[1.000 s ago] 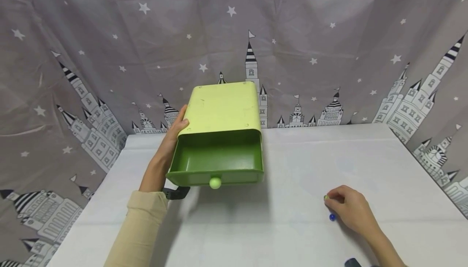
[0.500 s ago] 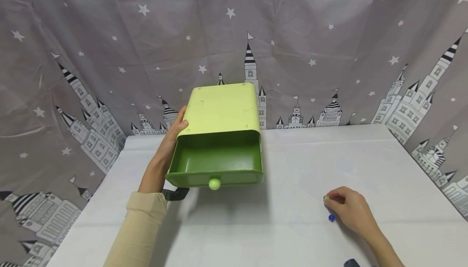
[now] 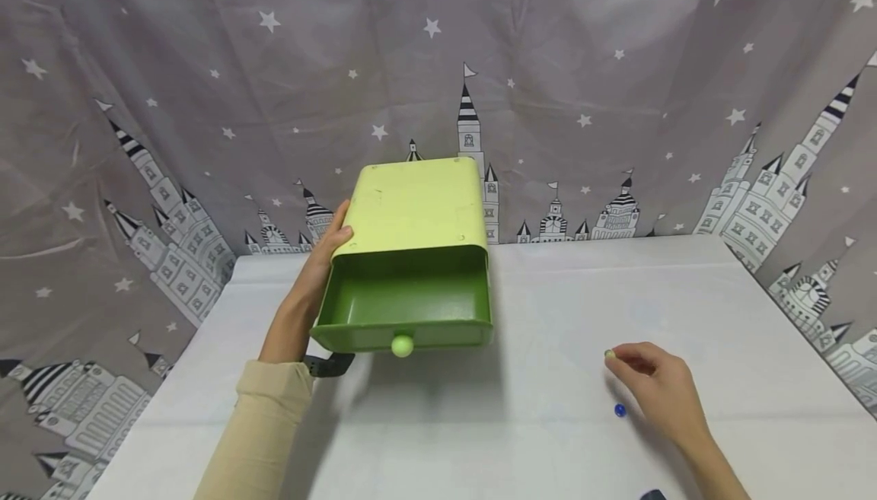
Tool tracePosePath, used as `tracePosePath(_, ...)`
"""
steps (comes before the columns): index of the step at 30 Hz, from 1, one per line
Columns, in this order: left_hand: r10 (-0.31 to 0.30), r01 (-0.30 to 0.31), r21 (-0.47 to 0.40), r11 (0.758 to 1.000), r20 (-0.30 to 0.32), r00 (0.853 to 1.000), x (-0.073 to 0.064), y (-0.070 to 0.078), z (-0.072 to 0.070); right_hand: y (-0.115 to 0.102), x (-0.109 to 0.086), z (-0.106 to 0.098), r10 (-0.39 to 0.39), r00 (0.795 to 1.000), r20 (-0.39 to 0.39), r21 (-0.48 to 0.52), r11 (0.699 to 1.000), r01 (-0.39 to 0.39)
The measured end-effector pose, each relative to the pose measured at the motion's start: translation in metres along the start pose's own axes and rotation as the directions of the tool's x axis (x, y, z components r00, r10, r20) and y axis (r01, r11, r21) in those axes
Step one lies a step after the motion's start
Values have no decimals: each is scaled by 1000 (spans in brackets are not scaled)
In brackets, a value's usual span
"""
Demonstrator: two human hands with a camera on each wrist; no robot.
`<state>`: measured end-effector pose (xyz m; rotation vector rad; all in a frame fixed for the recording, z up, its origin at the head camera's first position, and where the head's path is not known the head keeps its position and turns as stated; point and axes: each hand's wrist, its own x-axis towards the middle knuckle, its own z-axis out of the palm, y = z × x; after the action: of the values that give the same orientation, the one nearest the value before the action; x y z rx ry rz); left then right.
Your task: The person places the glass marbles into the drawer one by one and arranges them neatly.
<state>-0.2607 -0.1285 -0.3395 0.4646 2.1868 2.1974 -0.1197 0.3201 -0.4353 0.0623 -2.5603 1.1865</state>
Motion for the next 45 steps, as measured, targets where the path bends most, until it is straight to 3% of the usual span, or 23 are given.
tracePosePath(7, 13, -13, -6, 1000, 12, 1000, 1, -1, -1, -31, 3, -3, -14, 998, -68, 78, 997, 19)
tracePosePath(16, 15, -14, -20, 1000, 18, 1000, 1, -1, 1, -74, 14, -8, 48, 999, -21, 206, 978, -43)
tracePosePath(23, 21, -21, -28, 999, 26, 999, 3, -2, 2, -106, 24, -1, -64, 998, -1, 279, 958, 61)
tracePosePath(30, 8, -8, -8, 1000, 10, 1000, 1, -1, 0, -144, 38, 7, -175, 984, 39, 357, 922, 150)
tracePosePath(39, 5, -5, 2, 1000, 6, 1000, 0, -1, -1, -188, 51, 37, -329, 944, 23, 452, 846, 284)
tracePosePath(45, 5, -5, -2, 1000, 9, 1000, 0, 0, 0, -208, 57, 54, -381, 924, 42, 468, 824, 319)
